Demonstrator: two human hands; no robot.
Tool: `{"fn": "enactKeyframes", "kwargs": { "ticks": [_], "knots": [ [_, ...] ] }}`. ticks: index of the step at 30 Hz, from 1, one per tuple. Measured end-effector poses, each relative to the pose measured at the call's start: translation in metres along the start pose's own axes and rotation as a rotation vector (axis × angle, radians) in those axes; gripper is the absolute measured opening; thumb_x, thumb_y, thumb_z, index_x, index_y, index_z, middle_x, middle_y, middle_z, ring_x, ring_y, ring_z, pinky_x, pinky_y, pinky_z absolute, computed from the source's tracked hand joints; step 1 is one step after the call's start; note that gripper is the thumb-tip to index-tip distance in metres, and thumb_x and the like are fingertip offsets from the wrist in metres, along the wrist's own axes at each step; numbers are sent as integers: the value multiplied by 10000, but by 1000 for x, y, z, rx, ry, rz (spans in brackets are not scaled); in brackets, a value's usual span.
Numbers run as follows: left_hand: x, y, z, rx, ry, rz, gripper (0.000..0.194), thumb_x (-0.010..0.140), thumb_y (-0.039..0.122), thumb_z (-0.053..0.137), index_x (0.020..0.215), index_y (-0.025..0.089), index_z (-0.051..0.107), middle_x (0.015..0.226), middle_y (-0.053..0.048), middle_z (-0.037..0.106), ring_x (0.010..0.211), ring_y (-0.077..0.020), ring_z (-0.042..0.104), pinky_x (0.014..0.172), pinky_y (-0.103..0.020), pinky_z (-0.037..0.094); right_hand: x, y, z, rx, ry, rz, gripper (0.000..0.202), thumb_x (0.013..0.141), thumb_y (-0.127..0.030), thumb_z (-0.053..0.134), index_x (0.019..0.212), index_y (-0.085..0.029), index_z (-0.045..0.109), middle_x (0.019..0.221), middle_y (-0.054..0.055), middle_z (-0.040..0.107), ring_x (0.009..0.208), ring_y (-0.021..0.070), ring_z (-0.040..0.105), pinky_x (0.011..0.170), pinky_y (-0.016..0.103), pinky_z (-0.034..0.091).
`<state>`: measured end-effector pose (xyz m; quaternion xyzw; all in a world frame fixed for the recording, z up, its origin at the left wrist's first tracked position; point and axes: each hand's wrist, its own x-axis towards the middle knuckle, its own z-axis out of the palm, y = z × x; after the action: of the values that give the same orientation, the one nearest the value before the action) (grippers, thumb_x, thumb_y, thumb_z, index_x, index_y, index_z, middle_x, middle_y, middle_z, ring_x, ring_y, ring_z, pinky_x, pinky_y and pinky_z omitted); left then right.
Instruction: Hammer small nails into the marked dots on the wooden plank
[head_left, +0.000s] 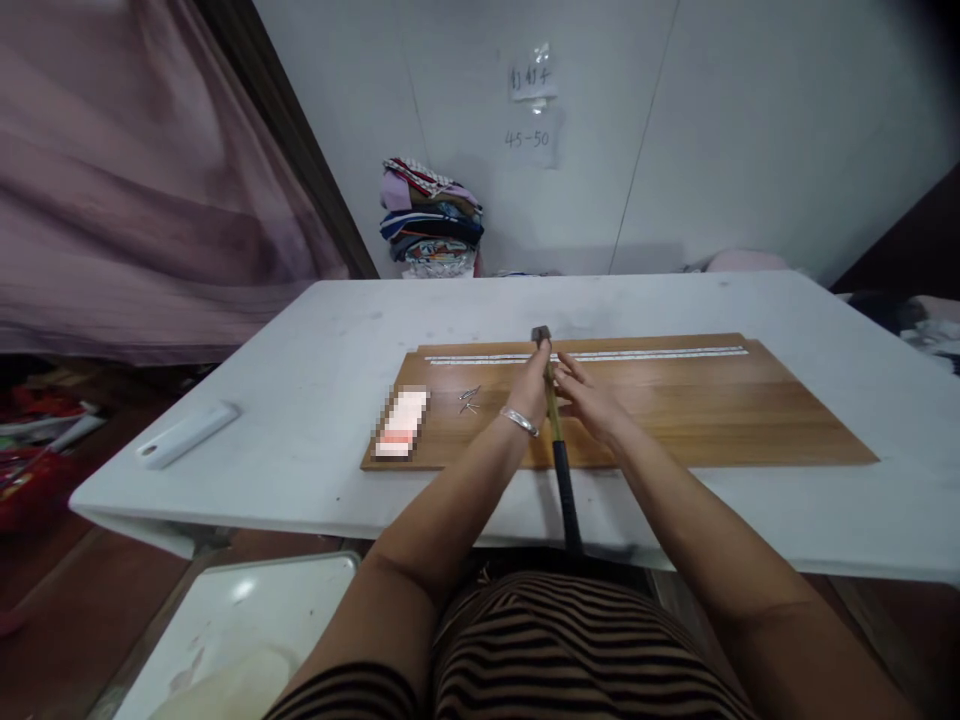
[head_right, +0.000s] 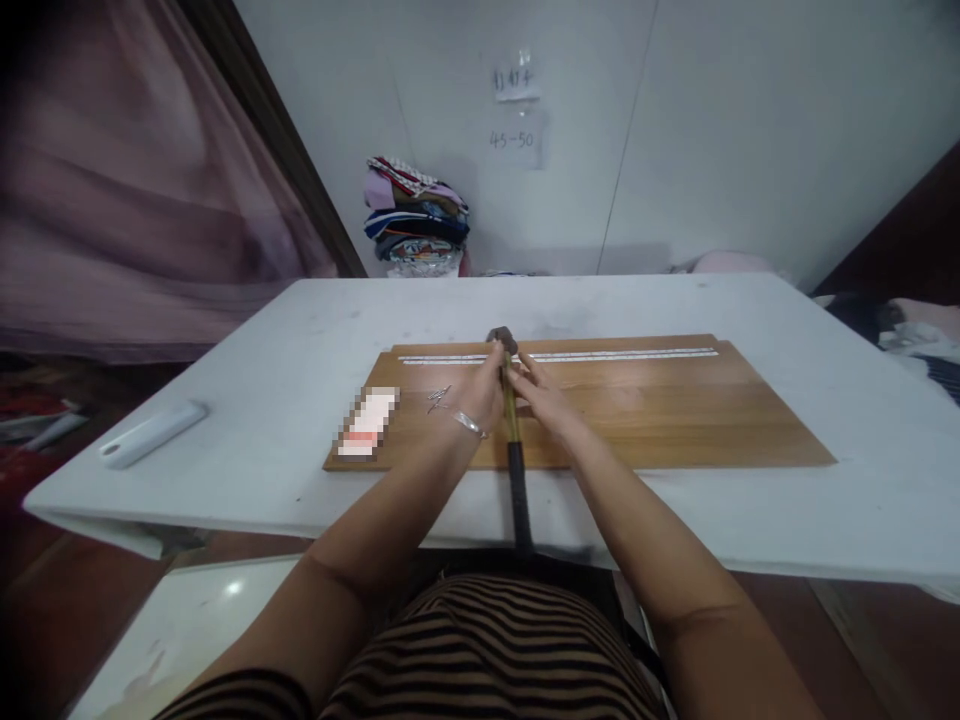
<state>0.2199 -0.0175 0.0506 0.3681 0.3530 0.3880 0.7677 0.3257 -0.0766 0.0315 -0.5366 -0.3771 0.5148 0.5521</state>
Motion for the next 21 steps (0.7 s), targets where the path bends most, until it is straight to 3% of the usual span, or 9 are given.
{"fn": "enactKeyframes", "kwargs": {
  "ticks": [2, 4, 8, 10, 12, 15, 17, 19, 21],
  "knots": [
    [-7, -12, 7, -46, -10, 24, 463, 909, 633, 829, 1026, 205, 697, 923, -25, 729, 922, -208, 749, 810, -295, 586, 3, -6, 2, -75, 11, -3, 702, 886, -506, 849, 1538, -352, 638, 1142, 30, 822, 810, 197, 739, 622, 287, 607],
    [-15, -20, 8, -22, -43, 92, 384, 888, 485, 880, 1105, 218, 710, 941, -1, 734, 909, -170, 731, 803, -254, 570, 3, -9, -2, -151, 14, -2, 657, 841, -530, 871, 1424, -298, 675, 907, -3, 768, 591, 144, 594, 494, 247, 495],
    [-27, -14, -16, 240, -214, 21, 355, 897, 375, 880, 1191, 224, 749, 1001, -26, 764, 834, -175, 727, 762, -297, 607, -3, -13, -17, -287, 10, 49, 497, 827, -561, 833, 1182, -259, 662, 697, -53, 634, 496, 128, 515, 443, 236, 422],
    [-24, -2, -40, 473, -146, 11, 291, 928, 343, 843, 1185, 214, 795, 1056, -57, 804, 892, -199, 757, 756, -294, 604, -6, -12, -25, -413, -5, 71, 375, 869, -509, 766, 1109, -256, 630, 660, -52, 621, 483, 130, 517, 445, 235, 417],
    [-15, 12, -69, 673, 2, 50, 222, 976, 311, 769, 1163, 206, 828, 1057, -75, 831, 953, -227, 784, 802, -312, 623, -7, -11, -31, -542, 3, 49, 277, 898, -449, 711, 1070, -257, 611, 667, -44, 632, 478, 129, 504, 446, 241, 412],
    [0, 26, -111, 852, 257, 184, 242, 1028, 213, 631, 1163, 208, 831, 1205, -93, 851, 1137, -254, 793, 1012, -375, 633, -6, -10, -41, -708, -5, -77, 181, 942, -412, 652, 1027, -255, 628, 715, -19, 661, 549, 151, 545, 514, 266, 467],
    [3, 25, -133, 989, 391, 260, 299, 1041, 171, 574, 1205, 201, 822, 1308, -116, 836, 1262, -272, 762, 1137, -417, 591, -6, -11, -46, -828, -33, -129, 185, 984, -422, 615, 1022, -248, 666, 760, 13, 697, 655, 191, 623, 621, 304, 534],
    [-3, 16, -147, 1127, 416, 292, 314, 1035, 149, 569, 1228, 178, 814, 1346, -147, 821, 1288, -290, 750, 1184, -446, 564, -6, -12, -49, -942, -70, -130, 233, 1017, -419, 589, 1071, -231, 716, 842, 54, 752, 780, 240, 695, 751, 356, 578],
    [-13, 1, -153, 1262, 286, 332, 288, 1041, 161, 582, 1202, 180, 820, 1315, -150, 824, 1266, -299, 751, 1175, -454, 567, -8, -12, -49, -1027, -108, -120, 278, 1032, -384, 583, 1168, -210, 751, 950, 93, 802, 890, 279, 738, 858, 392, 585]
  ]
}}
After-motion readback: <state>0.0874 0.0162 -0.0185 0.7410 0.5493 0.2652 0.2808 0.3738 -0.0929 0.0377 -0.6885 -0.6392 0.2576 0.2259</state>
